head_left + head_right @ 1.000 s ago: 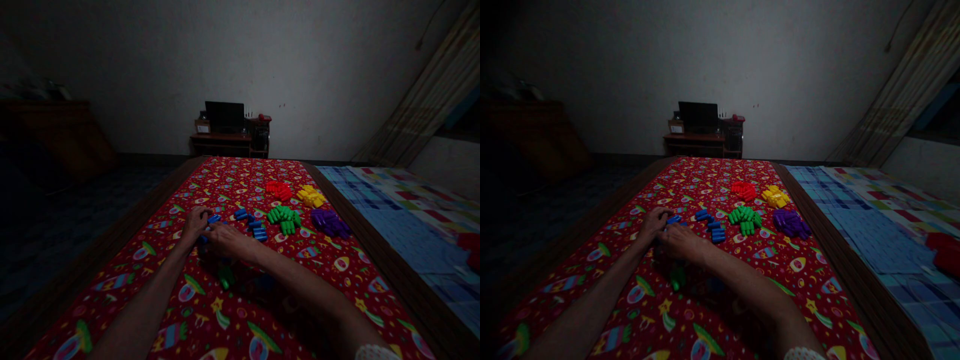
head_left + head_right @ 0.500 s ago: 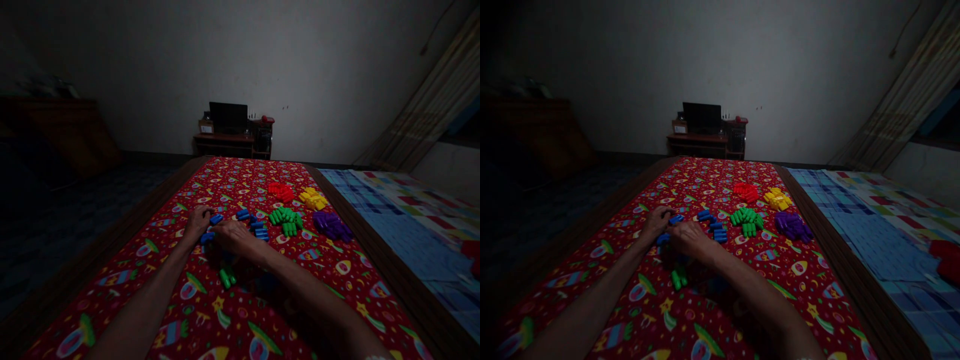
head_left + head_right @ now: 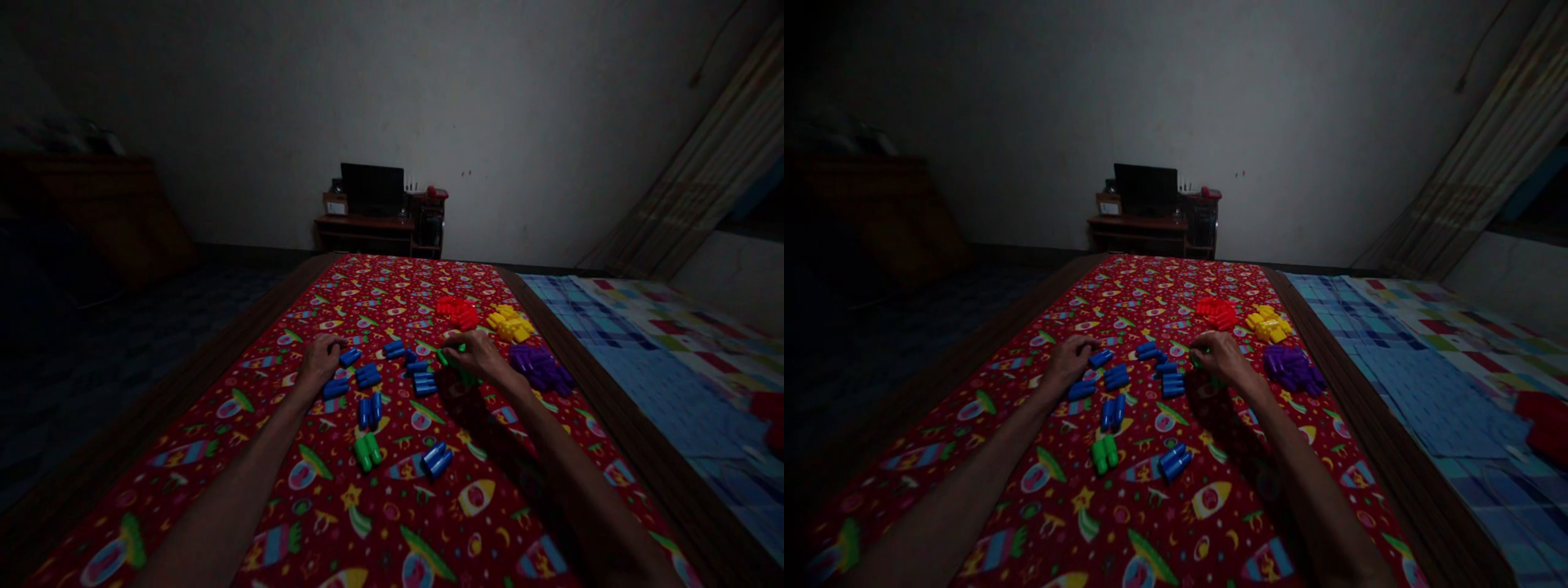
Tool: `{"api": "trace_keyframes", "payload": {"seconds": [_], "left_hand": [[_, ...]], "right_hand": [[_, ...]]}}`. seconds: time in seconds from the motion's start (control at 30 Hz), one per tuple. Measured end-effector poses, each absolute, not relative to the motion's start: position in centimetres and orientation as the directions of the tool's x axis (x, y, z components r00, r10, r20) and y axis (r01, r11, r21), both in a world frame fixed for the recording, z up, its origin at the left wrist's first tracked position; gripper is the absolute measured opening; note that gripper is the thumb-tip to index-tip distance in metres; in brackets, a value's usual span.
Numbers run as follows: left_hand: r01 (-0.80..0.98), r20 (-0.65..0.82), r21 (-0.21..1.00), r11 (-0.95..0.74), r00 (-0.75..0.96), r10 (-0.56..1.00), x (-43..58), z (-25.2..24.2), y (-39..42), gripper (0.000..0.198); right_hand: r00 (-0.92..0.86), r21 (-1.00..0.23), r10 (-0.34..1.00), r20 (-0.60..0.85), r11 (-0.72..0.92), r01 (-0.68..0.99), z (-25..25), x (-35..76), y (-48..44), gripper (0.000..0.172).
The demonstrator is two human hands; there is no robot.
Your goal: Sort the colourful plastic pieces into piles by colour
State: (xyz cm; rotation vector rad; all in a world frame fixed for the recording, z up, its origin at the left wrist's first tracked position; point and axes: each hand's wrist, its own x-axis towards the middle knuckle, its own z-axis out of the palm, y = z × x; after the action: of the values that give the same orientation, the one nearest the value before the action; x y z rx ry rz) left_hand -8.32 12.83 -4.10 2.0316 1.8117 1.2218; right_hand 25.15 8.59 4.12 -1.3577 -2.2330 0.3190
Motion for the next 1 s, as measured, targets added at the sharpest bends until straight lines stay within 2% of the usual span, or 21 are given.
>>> {"api": "trace_keyframes", "payload": {"seconds": [0.13,0.27,0.4,0.5,0.57,0.7,0.8,1.0], "left_hand": [[0.765,0.456,0.592,-0.253,-0.059,0.888,-8.4,-4.0,12.9,0.027],[0.771,0.454,0.584,-0.254,-0.052,0.889,-8.4,-4.0,12.9,0.027],[0.774,0.459,0.579,-0.257,-0.050,0.887,-8.5,-4.1,12.9,0.026],[0.779,0.462,0.570,-0.262,-0.040,0.886,-8.5,-4.1,12.8,0.026],[0.783,0.458,0.564,-0.264,-0.030,0.888,-8.5,-4.0,12.8,0.027],[0.787,0.456,0.556,-0.266,-0.021,0.890,-8.5,-4.0,12.8,0.028],[0.783,0.466,0.560,-0.271,-0.027,0.885,-8.6,-4.1,12.8,0.028],[0.779,0.469,0.564,-0.274,-0.029,0.883,-8.6,-4.3,12.9,0.027]], "right_hand": [[-0.369,-0.385,0.898,0.240,0.437,0.813,2.7,25.5,9.2,0.024],[-0.358,-0.329,0.870,0.340,0.466,0.821,2.6,25.9,9.3,0.024],[-0.407,-0.385,0.816,0.410,0.559,0.734,4.5,24.3,7.6,0.022],[-0.583,-0.433,0.722,0.371,0.690,0.580,5.4,21.1,4.8,0.022],[-0.743,-0.420,0.593,0.312,0.787,0.452,5.1,18.6,2.6,0.020],[-0.909,-0.268,0.344,0.237,0.922,0.279,2.9,14.7,-1.2,0.020],[-0.932,-0.155,0.299,0.204,0.950,0.271,1.0,13.5,-2.2,0.020],[-0.936,-0.163,0.295,0.193,0.950,0.266,0.5,14.7,-1.6,0.017]]}}
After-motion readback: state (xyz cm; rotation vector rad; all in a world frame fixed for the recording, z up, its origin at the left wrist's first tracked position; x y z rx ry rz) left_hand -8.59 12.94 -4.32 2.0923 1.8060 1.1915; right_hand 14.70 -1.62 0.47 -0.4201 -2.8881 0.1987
